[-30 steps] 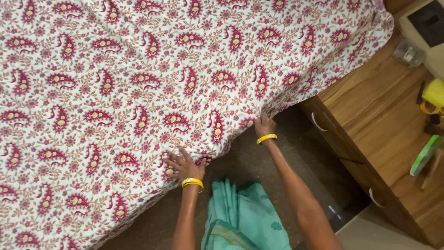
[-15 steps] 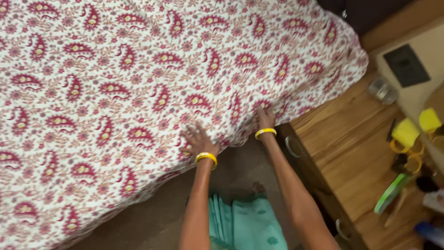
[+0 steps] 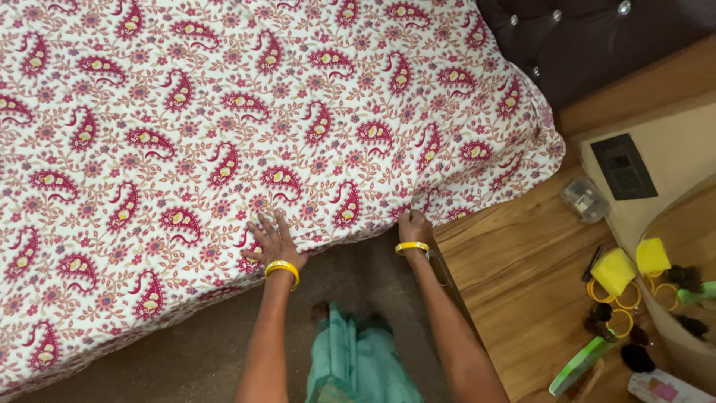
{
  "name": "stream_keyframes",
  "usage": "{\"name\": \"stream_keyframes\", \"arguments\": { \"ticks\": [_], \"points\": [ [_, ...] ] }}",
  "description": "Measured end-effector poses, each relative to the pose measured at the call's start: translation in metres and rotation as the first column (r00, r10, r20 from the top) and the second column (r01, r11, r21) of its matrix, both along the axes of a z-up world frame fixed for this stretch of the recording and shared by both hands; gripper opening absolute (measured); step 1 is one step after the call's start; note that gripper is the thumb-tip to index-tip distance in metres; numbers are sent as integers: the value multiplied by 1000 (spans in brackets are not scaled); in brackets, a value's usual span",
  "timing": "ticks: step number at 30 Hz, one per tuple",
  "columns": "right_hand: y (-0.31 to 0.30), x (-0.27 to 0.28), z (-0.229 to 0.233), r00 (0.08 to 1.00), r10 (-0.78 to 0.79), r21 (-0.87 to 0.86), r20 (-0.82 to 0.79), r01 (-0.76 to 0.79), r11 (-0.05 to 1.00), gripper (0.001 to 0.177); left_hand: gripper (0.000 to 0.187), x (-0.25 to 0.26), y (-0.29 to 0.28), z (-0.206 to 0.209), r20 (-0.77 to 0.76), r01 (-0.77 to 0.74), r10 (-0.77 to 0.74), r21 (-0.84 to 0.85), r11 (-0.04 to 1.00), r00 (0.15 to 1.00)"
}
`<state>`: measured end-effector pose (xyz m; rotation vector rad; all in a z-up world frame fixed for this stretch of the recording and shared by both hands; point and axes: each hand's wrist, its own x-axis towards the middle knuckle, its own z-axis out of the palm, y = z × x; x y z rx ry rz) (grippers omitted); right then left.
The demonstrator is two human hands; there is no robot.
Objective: The person spreads a patterned bedsheet over a mattress, tucks the edges under the mattress, and smooths the surface to remove wrinkles. The person works around the bed, adjusting the sheet at each corner and along the sides.
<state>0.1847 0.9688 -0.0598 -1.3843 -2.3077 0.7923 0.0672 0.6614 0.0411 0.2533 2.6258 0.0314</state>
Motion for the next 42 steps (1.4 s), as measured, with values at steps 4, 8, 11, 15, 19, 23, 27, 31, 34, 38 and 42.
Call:
{"name": "stream_keyframes", "arguments": {
  "ticks": [4, 8, 11, 15, 19, 23, 27, 31, 34, 38, 42],
  "points": [
    [-11, -13, 8, 993, 4, -196, -115, -27, 980, 35, 145, 6, -4, 7, 41, -14, 14, 11, 1000, 999],
    [19, -31, 37, 811, -470, -661, -349, 142, 737, 50, 143, -6, 1, 11, 11, 0, 0, 28, 1000, 1000],
    [57, -40, 50, 934, -278, -221, -226, 229, 948, 51, 144, -3, 0, 9, 48, 6, -5, -18, 1000, 999],
    [96, -57, 41, 984, 63, 138, 168, -87, 987, 36, 145, -4, 0, 7, 42, 11, -10, -17, 1000, 999],
    [109, -59, 27, 988, 48, 126, 145, -67, 990, 32, 140, -9, 7, 10, 67, -24, 28, -53, 998, 997],
    [112, -14, 25, 982, -78, 144, 172, 53, 988, 32, 126, -2, 37, 16, 4, -97, 97, 68, 993, 995],
    [129, -3, 27, 996, -20, 240, -92, 42, 970, 25, 105, 13, 131, 23, -139, 231, -221, 63, 971, 965],
    [207, -25, 34, 996, -65, 308, -63, 81, 948, 27, 108, 16, 249, 43, -120, 366, -347, 230, 902, 930],
    [298, -23, 51, 991, 26, 601, -133, 59, 797, 30, 111, 12, 327, 70, -80, 428, -421, 237, 872, 904],
    [400, -39, 72, 986, -87, 326, 139, 38, 945, 45, 122, -10, 398, 96, 182, 377, -393, 118, 919, 901],
    [427, -37, 60, 983, -89, 227, 160, 51, 973, 47, 114, -13, 410, 95, 24, 349, -361, 209, 914, 932]
  ]
}}
